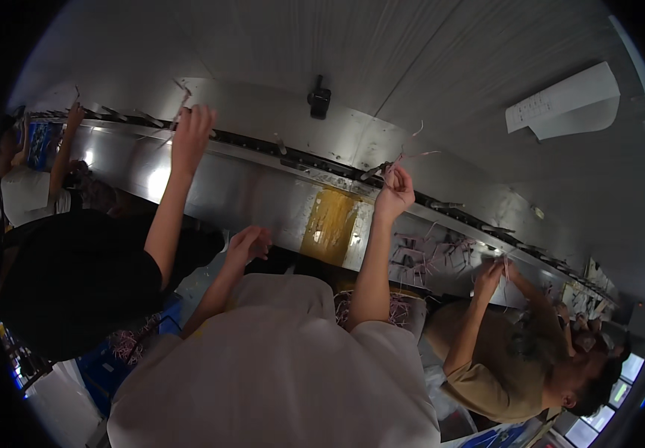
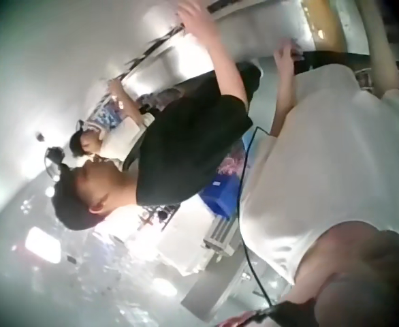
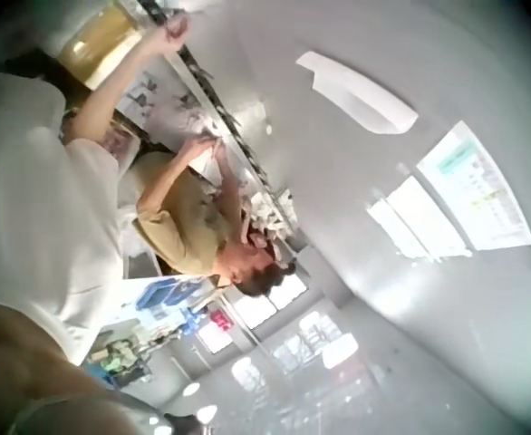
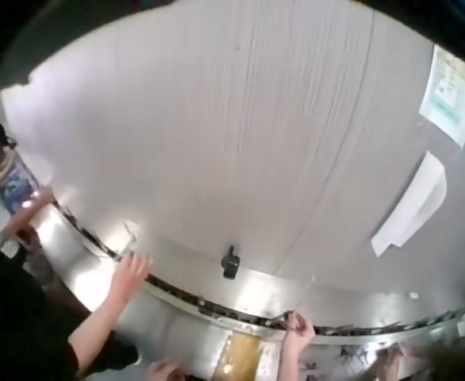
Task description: Manual assembly of thin plastic wire-like components into fixtures on a moving factory conveyor belt.
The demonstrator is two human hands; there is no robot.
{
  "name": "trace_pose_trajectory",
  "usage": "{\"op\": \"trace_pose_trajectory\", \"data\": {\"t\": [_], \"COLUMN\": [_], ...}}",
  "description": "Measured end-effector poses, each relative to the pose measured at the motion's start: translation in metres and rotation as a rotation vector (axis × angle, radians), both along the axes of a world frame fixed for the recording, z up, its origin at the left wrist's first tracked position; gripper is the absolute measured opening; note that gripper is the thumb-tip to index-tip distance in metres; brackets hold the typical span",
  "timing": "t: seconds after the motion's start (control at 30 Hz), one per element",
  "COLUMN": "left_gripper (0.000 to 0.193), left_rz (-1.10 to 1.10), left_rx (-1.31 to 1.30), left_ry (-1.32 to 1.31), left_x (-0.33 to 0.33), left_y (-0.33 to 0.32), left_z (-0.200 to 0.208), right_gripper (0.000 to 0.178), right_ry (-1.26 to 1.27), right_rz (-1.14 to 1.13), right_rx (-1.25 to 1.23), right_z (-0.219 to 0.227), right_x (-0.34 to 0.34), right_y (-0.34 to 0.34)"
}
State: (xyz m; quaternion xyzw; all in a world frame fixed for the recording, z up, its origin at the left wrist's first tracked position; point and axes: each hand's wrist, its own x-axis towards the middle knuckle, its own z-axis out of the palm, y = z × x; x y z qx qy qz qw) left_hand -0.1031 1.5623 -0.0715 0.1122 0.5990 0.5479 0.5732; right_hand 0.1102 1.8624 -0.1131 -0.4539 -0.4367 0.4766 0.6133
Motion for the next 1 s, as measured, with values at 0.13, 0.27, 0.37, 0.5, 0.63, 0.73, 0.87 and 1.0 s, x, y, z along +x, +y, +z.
{"op": "trace_pose_trajectory", "data": {"t": [0.13, 0.27, 0.37, 0.5, 0.63, 0.73, 0.87, 1.0], "left_gripper": [0.036, 0.035, 0.035, 0.034, 0.036, 0.036, 0.036, 0.036], "left_rz": [0.035, 0.021, 0.002, -0.031, -0.027, 0.0, 0.022, 0.012], "left_rx": [-0.046, -0.076, -0.086, -0.09, -0.081, -0.096, -0.127, -0.138], "left_ry": [0.012, 0.01, 0.034, 0.039, 0.035, 0.04, 0.042, 0.053], "left_x": [-0.005, -0.004, 0.001, 0.006, 0.011, 0.008, 0.006, 0.007], "left_y": [0.001, 0.009, 0.017, 0.023, 0.032, 0.029, 0.017, 0.015], "left_z": [-0.005, 0.001, 0.01, 0.003, 0.006, 0.003, -0.004, -0.004], "right_gripper": [0.014, 0.013, 0.014, 0.016, 0.015, 0.015, 0.014, 0.015], "right_ry": [0.016, -0.171, -0.258, -0.333, -0.056, -0.11, -0.256, -0.444], "right_rz": [-0.108, -0.307, -0.481, -0.082, -0.172, -0.221, -0.389, -0.581], "right_rx": [0.047, 0.031, 0.105, 0.075, 0.05, 0.06, 0.105, 0.177], "right_z": [-0.006, -0.014, 0.006, 0.041, 0.016, 0.01, 0.003, -0.001], "right_x": [0.034, 0.079, 0.09, 0.03, 0.014, 0.035, 0.073, 0.104], "right_y": [0.008, 0.015, 0.015, -0.013, 0.001, 0.009, 0.022, 0.032]}}
